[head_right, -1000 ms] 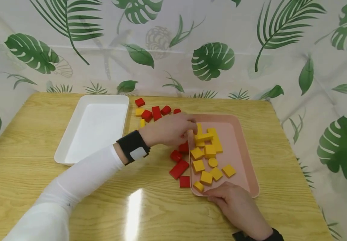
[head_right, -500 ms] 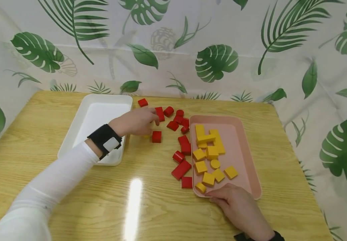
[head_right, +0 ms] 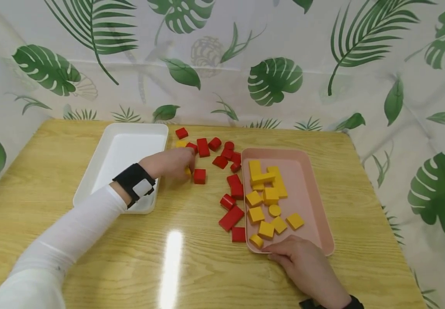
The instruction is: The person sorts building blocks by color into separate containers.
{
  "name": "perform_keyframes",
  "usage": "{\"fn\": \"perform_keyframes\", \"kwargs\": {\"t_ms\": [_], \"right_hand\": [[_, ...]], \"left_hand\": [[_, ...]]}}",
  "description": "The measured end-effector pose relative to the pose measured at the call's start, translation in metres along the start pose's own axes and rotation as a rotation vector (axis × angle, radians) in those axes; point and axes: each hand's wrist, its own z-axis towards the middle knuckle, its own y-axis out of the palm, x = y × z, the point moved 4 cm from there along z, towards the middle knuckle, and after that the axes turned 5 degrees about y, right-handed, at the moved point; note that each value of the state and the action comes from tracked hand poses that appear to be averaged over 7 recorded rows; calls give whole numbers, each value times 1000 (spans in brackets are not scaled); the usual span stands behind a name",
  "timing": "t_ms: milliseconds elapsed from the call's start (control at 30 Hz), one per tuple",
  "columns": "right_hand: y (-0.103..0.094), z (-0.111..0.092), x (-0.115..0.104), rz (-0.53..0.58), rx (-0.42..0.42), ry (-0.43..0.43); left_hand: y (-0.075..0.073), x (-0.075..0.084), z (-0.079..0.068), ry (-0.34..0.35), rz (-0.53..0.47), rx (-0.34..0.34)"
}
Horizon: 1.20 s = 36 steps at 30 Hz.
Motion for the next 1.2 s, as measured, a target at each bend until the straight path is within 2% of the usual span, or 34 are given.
{"fn": "perform_keyframes", "kwargs": {"t_ms": [100,233,467,567,733,967,1200], "right_hand": [[0,0,0,-1,-6,-6],[-1,0,0,4,-14,10],[-1,1,-1,-16,-15,8],[-1,2,0,-16,-19,-3],[0,3,1,-14,-19,-17],[-1,4,1,-3,9,-61],[-4,5,-1,-1,39,-82]], "left_hand": [[-1,1,0,18,7,18],[-9,8,1,70,38,63],[-24,40,3,148,104,107],[-27,59,9,205,133,120],[-25,97,22,310,116,123],[-11,157,35,448,191,63],[1,211,49,537,200,9]]}}
